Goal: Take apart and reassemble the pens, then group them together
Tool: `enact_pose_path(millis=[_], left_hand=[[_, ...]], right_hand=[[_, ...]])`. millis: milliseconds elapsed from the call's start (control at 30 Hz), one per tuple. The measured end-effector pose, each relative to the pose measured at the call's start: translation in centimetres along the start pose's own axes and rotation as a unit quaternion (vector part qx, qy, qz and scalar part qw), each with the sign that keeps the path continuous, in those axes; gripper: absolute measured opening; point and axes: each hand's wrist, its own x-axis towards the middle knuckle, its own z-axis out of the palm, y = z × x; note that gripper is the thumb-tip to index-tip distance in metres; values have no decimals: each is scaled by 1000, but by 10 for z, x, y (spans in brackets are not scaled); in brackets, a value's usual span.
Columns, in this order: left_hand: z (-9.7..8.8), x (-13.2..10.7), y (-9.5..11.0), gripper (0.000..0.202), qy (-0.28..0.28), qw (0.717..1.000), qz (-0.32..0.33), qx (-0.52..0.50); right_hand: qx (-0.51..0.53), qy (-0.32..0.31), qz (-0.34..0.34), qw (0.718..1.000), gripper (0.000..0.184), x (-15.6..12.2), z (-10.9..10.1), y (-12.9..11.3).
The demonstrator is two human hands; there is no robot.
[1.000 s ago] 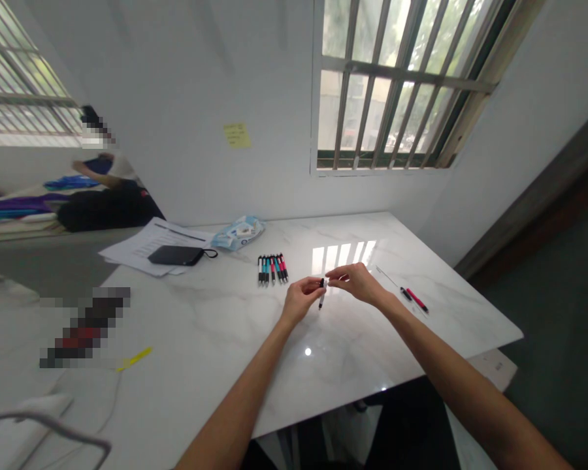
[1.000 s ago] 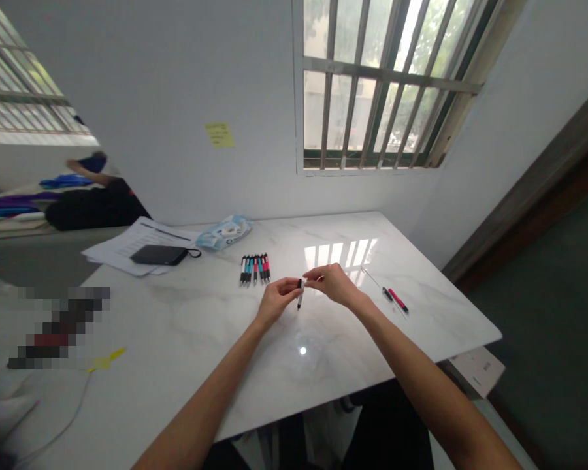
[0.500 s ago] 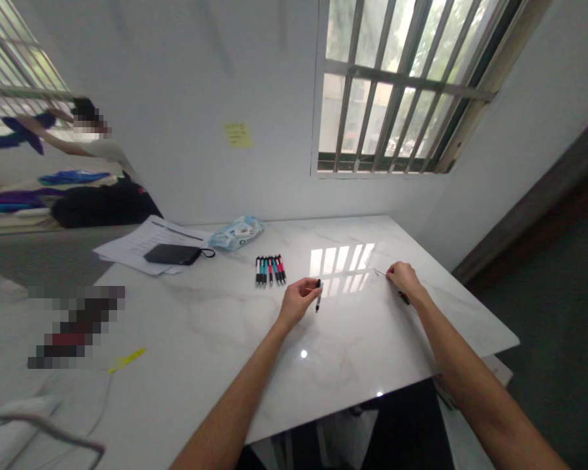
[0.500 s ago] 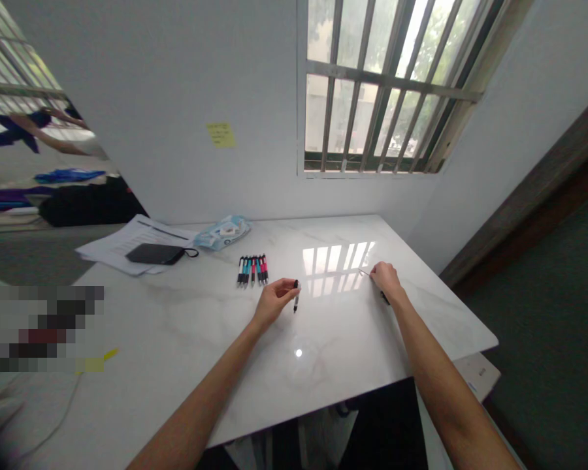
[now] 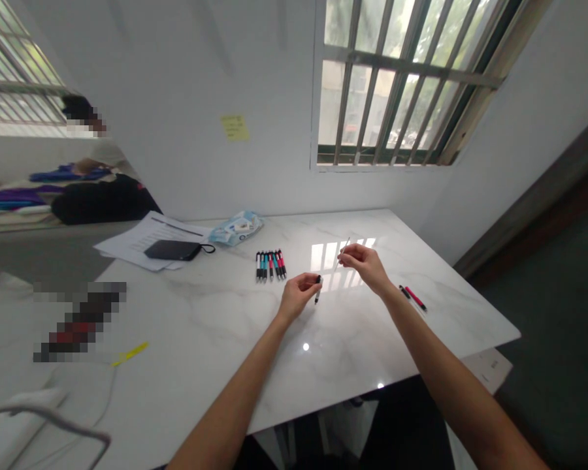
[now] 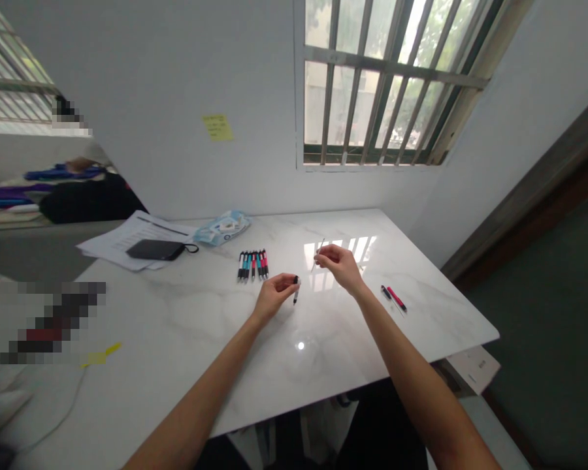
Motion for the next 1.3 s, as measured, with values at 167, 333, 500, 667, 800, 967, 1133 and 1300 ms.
enact_pose_path(millis=[167, 333, 500, 667, 800, 967, 1133, 1300], left_hand=[[1, -1, 5, 32, -3, 1000, 2, -15], [3, -3, 6, 32, -1, 1000, -3, -21], [4, -3, 5, 32, -4, 1000, -2, -25], [1, 0, 3, 32, 1, 1000, 3, -25], [-2, 1, 3, 34, 11, 1000, -5, -26], [-3, 2, 1, 41, 9, 999, -17, -29], [-3, 1, -1, 50, -2, 998, -44, -44], [-5, -2, 2, 56, -30, 997, -67, -28]], right_hand=[[1, -30, 9, 1000, 36, -2, 23, -2], [1, -36, 22, 999, 35, -3, 28, 5], [-14, -45, 23, 999, 33, -5, 29, 9], [-150, -87, 38, 984, 39, 0, 4, 25], [-437, 47, 89, 894, 27, 10, -48, 44], [-472, 142, 137, 860, 22, 13, -100, 61], [-386, 126, 121, 906, 12, 24, -93, 72], [-208, 56, 103, 971, 32, 42, -39, 84]])
